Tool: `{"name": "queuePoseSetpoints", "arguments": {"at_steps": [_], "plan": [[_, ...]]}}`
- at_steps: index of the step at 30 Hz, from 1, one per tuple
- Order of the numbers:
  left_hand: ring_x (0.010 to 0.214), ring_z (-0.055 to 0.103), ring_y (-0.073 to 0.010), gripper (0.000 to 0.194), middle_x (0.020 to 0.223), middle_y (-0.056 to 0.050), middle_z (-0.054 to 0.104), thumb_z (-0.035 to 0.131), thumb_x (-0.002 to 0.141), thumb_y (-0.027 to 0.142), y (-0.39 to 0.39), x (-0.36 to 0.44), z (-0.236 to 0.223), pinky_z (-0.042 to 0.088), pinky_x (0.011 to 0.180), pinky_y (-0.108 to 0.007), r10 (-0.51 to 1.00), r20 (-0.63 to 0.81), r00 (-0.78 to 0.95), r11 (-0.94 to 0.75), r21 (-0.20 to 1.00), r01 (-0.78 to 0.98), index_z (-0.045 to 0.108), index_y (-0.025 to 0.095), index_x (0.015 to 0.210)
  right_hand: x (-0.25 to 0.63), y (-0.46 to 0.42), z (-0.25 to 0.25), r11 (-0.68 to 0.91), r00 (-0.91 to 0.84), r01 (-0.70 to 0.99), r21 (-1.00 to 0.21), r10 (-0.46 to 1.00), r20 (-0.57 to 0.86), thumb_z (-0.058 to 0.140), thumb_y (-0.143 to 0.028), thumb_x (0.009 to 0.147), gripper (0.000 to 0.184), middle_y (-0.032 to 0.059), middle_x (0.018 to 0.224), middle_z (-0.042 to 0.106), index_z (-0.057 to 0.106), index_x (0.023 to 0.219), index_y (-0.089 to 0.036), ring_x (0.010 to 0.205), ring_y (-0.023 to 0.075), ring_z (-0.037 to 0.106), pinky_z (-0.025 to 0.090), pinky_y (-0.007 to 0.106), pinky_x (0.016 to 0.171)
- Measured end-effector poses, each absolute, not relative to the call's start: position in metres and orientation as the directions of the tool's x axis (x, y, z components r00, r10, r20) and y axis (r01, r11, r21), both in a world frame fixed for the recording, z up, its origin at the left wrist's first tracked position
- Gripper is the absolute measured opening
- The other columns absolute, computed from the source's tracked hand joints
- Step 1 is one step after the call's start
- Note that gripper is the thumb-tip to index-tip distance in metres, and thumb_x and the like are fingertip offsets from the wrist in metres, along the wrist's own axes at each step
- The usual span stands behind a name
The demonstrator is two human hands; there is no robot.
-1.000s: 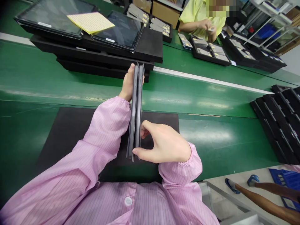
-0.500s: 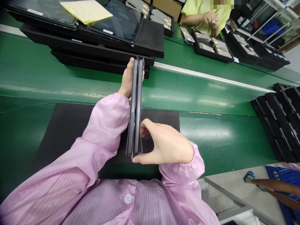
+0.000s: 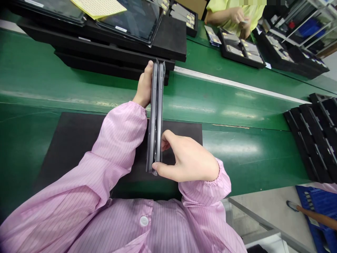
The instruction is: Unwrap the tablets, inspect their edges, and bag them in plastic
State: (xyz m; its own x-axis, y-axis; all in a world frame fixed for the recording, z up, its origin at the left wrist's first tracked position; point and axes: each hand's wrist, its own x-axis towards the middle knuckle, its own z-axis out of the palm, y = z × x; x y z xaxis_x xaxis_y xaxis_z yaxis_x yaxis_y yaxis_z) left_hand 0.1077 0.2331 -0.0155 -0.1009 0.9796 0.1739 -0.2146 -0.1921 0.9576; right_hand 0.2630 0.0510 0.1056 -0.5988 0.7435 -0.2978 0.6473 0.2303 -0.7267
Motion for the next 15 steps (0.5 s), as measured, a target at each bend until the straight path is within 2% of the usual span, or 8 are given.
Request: {"name": "queuePoseSetpoints", "arguments": {"at_steps": [7, 15], "plan": [[0.061, 0.045, -0.0156, 0.06, 0.053, 0.0, 0.04, 0.05, 0.094, 0.067, 0.228, 0.111, -0.005, 0.036, 0.059, -0.034, 0.988, 0.135, -0.074, -0.147, 0.972, -0.183, 0.041, 0.024, 0.053, 0.271, 0.056, 0.104, 0.266, -0.609, 0.648, -0.714, 0.744, -0.276, 0.061, -0.031, 0.077, 0.024, 0.0039, 0.09, 0.068, 0.039, 0.085, -0.025, 0.079, 0.0217, 0.065, 0.053, 0.037, 0.073], [0.062, 0.051, -0.0171, 0.059, 0.054, -0.001, 0.042, 0.059, 0.09, 0.064, 0.231, 0.111, -0.007, 0.038, 0.059, -0.034, 0.983, 0.165, -0.085, -0.178, 0.966, -0.187, 0.042, 0.023, 0.05, 0.277, 0.059, 0.103, 0.278, -0.638, 0.615, -0.738, 0.725, -0.259, 0.06, -0.026, 0.077, 0.022, 0.0048, 0.095, 0.071, 0.041, 0.088, -0.025, 0.086, 0.0226, 0.068, 0.055, 0.038, 0.08]]}}
